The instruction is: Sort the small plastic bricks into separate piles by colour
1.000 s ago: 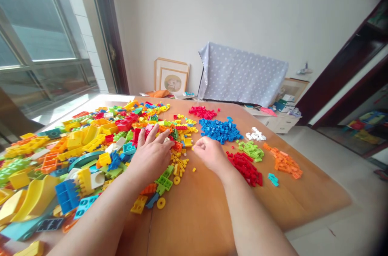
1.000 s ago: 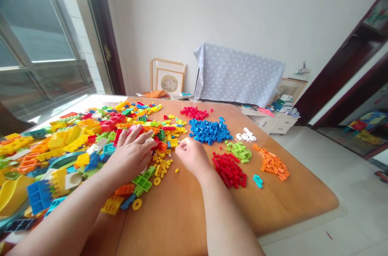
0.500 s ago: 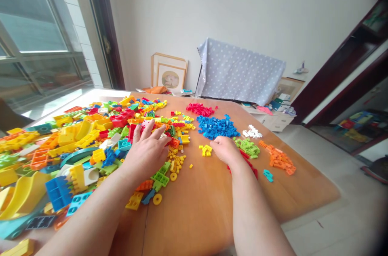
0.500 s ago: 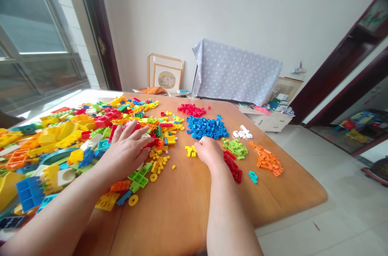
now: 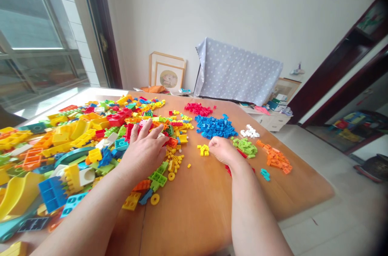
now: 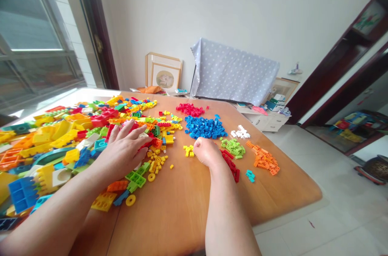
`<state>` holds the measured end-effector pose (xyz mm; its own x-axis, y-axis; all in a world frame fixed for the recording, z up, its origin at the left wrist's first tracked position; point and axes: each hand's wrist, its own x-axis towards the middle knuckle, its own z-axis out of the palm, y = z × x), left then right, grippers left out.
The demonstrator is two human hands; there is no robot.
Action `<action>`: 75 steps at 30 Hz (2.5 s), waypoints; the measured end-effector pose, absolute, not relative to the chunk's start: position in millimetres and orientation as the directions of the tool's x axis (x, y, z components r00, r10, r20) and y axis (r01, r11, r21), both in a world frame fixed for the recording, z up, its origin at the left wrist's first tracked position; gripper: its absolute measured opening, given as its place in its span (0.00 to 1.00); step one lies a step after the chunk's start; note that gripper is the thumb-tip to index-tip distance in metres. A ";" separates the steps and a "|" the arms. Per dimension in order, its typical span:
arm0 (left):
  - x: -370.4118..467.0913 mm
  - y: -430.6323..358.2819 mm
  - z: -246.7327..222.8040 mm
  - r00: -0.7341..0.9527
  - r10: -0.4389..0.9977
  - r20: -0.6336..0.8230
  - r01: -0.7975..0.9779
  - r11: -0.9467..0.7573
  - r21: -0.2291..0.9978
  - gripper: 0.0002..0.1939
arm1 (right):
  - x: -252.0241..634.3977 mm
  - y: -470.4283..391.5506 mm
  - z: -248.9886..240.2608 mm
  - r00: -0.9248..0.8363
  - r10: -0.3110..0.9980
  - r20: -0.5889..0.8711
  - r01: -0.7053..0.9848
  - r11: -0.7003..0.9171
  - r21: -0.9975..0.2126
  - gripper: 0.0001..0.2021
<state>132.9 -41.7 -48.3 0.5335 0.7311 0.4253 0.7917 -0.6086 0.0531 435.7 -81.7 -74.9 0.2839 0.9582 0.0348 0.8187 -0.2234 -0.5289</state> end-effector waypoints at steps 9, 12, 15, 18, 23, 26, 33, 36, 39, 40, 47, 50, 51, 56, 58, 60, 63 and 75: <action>132.2 -42.0 -48.6 0.531 0.736 0.421 0.793 -0.606 0.058 0.19 | 426.9 -76.6 -85.8 0.254 0.967 0.007 0.788 -0.204 -0.580 0.12; 132.4 -42.1 -47.1 0.531 0.737 0.417 0.796 -0.603 0.052 0.19 | 429.6 -73.2 -90.6 0.289 0.957 0.010 0.812 -0.240 -0.532 0.11; 131.9 -43.4 -44.3 0.527 0.745 0.409 0.799 -0.598 0.060 0.18 | 431.6 -72.0 -90.5 0.329 0.943 0.039 0.821 -0.266 -0.506 0.09; 130.7 -45.1 -40.5 0.510 0.767 0.389 0.812 -0.579 0.078 0.18 | 426.4 -74.8 -86.0 0.294 0.955 0.038 0.797 -0.223 -0.561 0.08; 126.9 -46.5 -32.8 0.486 0.803 0.346 0.834 -0.544 0.093 0.19 | 409.2 -83.7 -76.2 0.041 0.998 -0.041 0.713 -0.058 -0.698 0.06; 124.5 -47.1 -28.8 0.469 0.813 0.345 0.840 -0.531 0.111 0.19 | 400.8 -88.8 -70.6 -0.068 0.994 -0.083 0.726 -0.007 -0.688 0.04; 120.6 -48.9 -25.8 0.463 0.809 0.362 0.836 -0.534 0.126 0.20 | 376.4 -95.7 -73.5 -0.240 0.963 -0.124 0.709 0.087 -0.700 0.03; 121.1 -49.8 -24.9 0.464 0.819 0.339 0.842 -0.526 0.118 0.20 | 366.2 -91.7 -82.9 -0.220 0.973 -0.066 0.685 0.106 -0.721 0.04; 122.9 -50.4 -24.6 0.470 0.817 0.333 0.843 -0.527 0.104 0.18 | 357.4 -84.8 -89.4 -0.138 0.990 0.020 0.672 0.108 -0.733 0.07; 123.5 -50.4 -25.1 0.476 0.813 0.335 0.840 -0.533 0.100 0.18 | 354.4 -82.3 -90.3 -0.115 0.992 0.051 0.674 0.116 -0.729 0.08; 125.1 -46.7 -34.6 0.516 0.769 0.377 0.806 -0.585 0.089 0.16 | 334.3 -67.4 -86.7 -0.128 0.974 0.188 0.801 0.214 -0.559 0.14; 125.2 -46.4 -36.0 0.516 0.765 0.386 0.804 -0.588 0.089 0.16 | 331.4 -66.1 -84.3 -0.115 0.973 0.199 0.841 0.203 -0.502 0.10; 125.3 -46.5 -36.0 0.515 0.766 0.385 0.805 -0.586 0.090 0.16 | 332.1 -66.4 -83.7 -0.108 0.972 0.209 0.846 0.200 -0.495 0.09; 125.6 -46.8 -36.2 0.509 0.773 0.378 0.809 -0.580 0.096 0.16 | 351.0 -67.9 -83.4 -0.027 0.967 0.252 0.815 0.168 -0.555 0.07; 126.4 -47.1 -36.5 0.508 0.776 0.375 0.811 -0.577 0.097 0.16 | 359.4 -68.5 -83.9 0.035 0.964 0.264 0.806 0.130 -0.577 0.08; 127.7 -47.6 -36.5 0.513 0.777 0.366 0.811 -0.578 0.089 0.15 | 361.7 -69.8 -83.3 0.066 0.966 0.252 0.809 0.096 -0.580 0.09; 129.0 -47.9 -37.1 0.526 0.769 0.363 0.806 -0.587 0.076 0.15 | 350.6 -72.3 -80.0 0.024 0.982 0.187 0.835 0.084 -0.544 0.10; 128.3 -41.2 -44.0 0.537 0.740 0.405 0.792 -0.608 0.060 0.16 | 328.3 -70.9 -76.5 0.006 0.994 0.112 0.914 0.040 -0.403 0.10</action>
<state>128.3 -41.2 -44.0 0.5370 0.7401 0.4048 0.7920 -0.6076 0.0601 328.3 -70.9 -76.5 0.0060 0.9937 0.1120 0.9144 0.0399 -0.4028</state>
